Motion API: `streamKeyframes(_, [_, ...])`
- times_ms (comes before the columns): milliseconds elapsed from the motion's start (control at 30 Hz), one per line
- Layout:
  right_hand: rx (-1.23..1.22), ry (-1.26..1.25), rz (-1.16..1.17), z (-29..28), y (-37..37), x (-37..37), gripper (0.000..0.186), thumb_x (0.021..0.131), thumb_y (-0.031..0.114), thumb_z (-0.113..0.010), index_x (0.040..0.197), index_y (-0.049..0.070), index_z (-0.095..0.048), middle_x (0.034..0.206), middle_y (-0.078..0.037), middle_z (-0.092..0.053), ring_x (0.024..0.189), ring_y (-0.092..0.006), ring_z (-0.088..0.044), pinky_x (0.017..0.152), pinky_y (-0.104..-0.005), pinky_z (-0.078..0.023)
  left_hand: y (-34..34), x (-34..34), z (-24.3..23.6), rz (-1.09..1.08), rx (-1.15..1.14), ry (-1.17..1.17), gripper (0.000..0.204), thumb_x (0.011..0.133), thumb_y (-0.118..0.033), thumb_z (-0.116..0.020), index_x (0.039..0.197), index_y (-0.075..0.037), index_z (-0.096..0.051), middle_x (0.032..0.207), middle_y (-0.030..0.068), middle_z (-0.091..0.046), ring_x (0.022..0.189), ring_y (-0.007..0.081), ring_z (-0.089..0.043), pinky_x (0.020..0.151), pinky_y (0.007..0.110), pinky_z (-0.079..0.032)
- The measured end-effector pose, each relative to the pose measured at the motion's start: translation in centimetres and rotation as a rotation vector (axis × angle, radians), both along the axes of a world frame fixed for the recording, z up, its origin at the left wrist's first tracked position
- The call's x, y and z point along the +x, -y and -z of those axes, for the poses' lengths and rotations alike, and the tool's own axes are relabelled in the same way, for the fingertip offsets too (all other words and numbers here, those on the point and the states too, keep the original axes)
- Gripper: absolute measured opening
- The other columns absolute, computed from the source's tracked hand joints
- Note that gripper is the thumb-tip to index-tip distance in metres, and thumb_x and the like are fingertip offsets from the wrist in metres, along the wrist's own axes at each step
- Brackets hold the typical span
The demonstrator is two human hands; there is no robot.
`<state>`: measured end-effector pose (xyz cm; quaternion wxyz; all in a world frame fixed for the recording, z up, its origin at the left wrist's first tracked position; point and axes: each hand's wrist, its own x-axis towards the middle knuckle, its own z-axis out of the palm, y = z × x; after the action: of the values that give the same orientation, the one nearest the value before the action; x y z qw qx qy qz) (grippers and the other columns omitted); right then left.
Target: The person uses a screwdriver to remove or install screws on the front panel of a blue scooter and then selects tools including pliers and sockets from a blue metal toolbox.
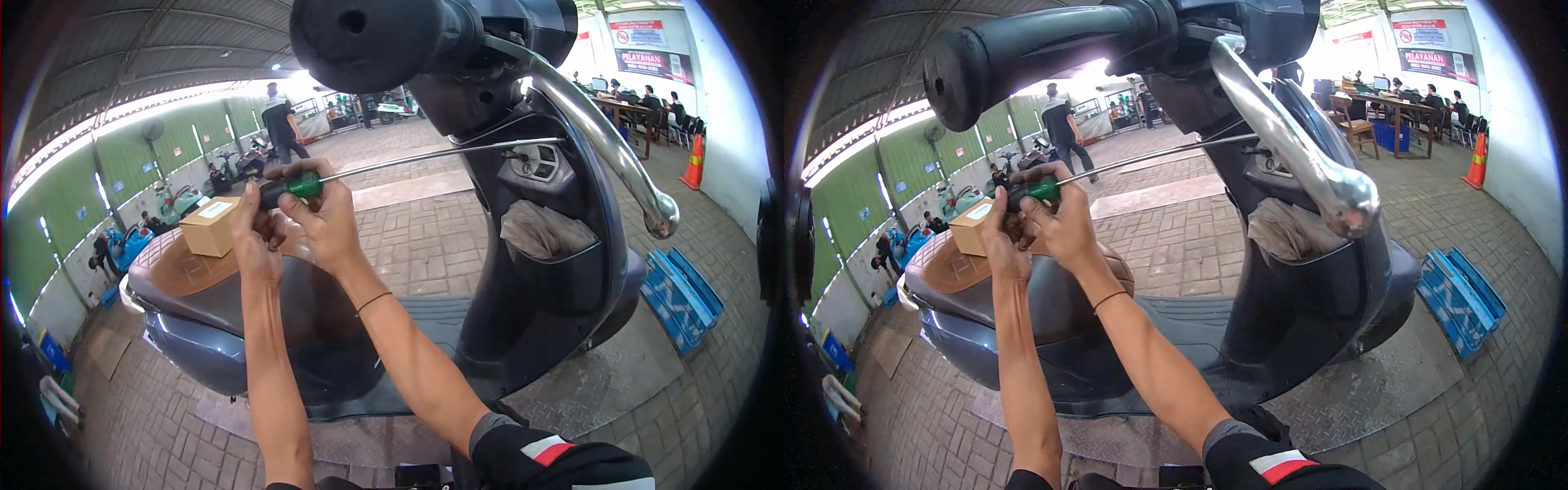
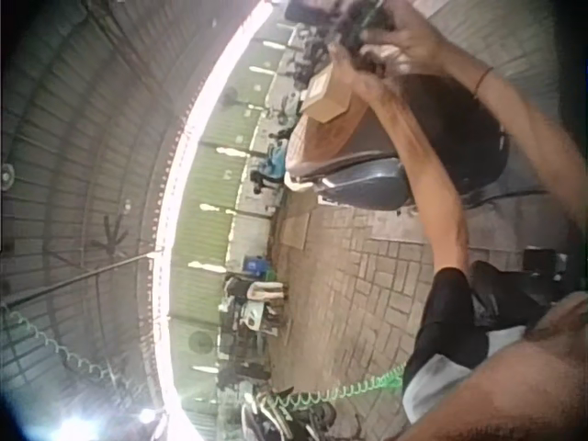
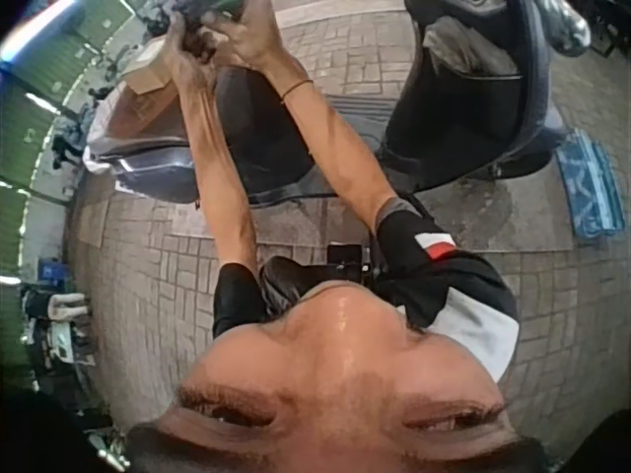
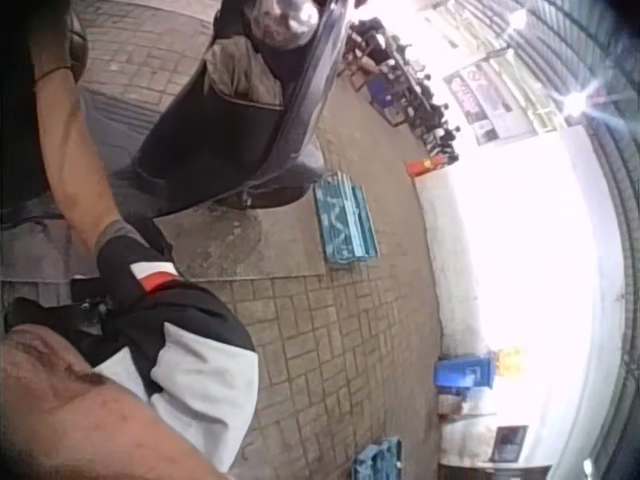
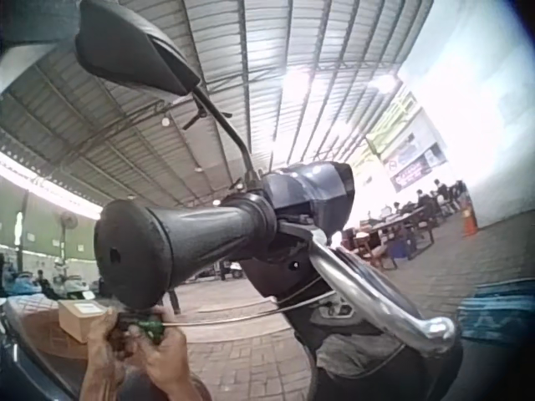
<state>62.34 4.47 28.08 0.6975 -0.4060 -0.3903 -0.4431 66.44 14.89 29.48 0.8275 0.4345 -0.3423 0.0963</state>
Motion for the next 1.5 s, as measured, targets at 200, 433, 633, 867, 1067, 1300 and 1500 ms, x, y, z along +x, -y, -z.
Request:
streamKeyframes(200, [0.243,-0.154,0.319,0.0,-1.5,0.3,0.03,0.087,0.01,-0.084,0.104,-0.002,-0.063,0.092,-0.008,-0.073,0.082,-0.0094,-0.068,0.072,-0.0225,-0.055,1.1,0.5,0.0,-0.082,0.155,-0.009,0.042,0.105,-0.049,-0.057,0.104,-0.009,-0.069,0.069,-0.0042,-0.059,0.053,0.0064,-0.05,0.047,0.022,-0.036])
streamKeyframes(433, [0.185,-0.168,0.281,-0.9,-0.2,-0.6,0.031,0.086,0.012,-0.086,0.104,-0.001,-0.064,0.093,-0.008,-0.074,0.08,-0.0097,-0.066,0.071,-0.0243,-0.055,1.7,-1.0,1.1,-0.115,-0.069,0.267,0.045,0.11,-0.044,-0.048,0.12,-0.004,-0.063,0.094,0.001,-0.066,0.077,0.0071,-0.058,0.066,0.023,-0.047])
streamKeyframes(633, [-0.026,-0.02,-0.04,-0.3,0.6,-2.4,0.035,0.086,-0.009,-0.069,0.118,-0.001,-0.059,0.111,-0.008,-0.069,0.11,-0.0173,-0.064,0.099,-0.03,-0.05,0.3,0.6,0.3,-0.126,0.035,0.112,0.05,0.107,-0.054,-0.05,0.109,-0.006,-0.063,0.076,-0.0011,-0.06,0.061,0.005,-0.054,0.052,0.021,-0.041])
streamKeyframes(867, [0.115,-0.097,0.251,-0.1,-0.3,-2.1,0.025,0.088,-0.003,-0.073,0.111,-0.002,-0.062,0.093,-0.01,-0.073,0.077,-0.0139,-0.069,0.067,-0.0276,-0.056,-0.2,0.3,0.2,-0.137,0.233,0.116,0.043,0.108,-0.052,-0.05,0.107,-0.011,-0.063,0.084,-0.0009,-0.064,0.071,0.0073,-0.058,0.061,0.024,-0.045])
streamKeyframes(1067, [0.071,-0.436,0.344,-0.8,0.0,-2.9,0.038,0.087,0.013,-0.085,0.112,-0.001,-0.061,0.106,-0.01,-0.072,0.094,-0.0119,-0.068,0.08,-0.0273,-0.056,0.0,1.1,0.5,-0.039,0.091,0.364,0.033,0.109,-0.042,-0.052,0.115,-0.01,-0.06,0.09,-0.002,-0.06,0.074,0.0061,-0.054,0.06,0.023,-0.042])
streamKeyframes(1300, [0.112,0.112,-0.003,0.9,-1.0,-0.5,0.045,0.092,0.011,-0.077,0.129,0.001,-0.052,0.112,-0.008,-0.068,0.109,-0.0148,-0.065,0.095,-0.0289,-0.051,0.2,0.4,1.0,-0.047,0.092,0.262,0.033,0.107,-0.045,-0.055,0.112,-0.013,-0.06,0.082,-0.0054,-0.055,0.067,0.0032,-0.05,0.055,0.02,-0.038])
streamKeyframes(1500, [0.388,-0.23,0.439,-0.1,-2.0,0.1,0.031,0.089,0.022,-0.084,0.083,-0.001,-0.064,0.076,-0.006,-0.069,0.068,-0.0125,-0.062,0.065,-0.0305,-0.052,-0.3,-0.4,0.2,-0.168,0.309,-0.082,0.043,0.105,-0.052,-0.055,0.112,-0.01,-0.059,0.074,-0.0051,-0.051,0.057,0.0044,-0.05,0.045,0.023,-0.036])
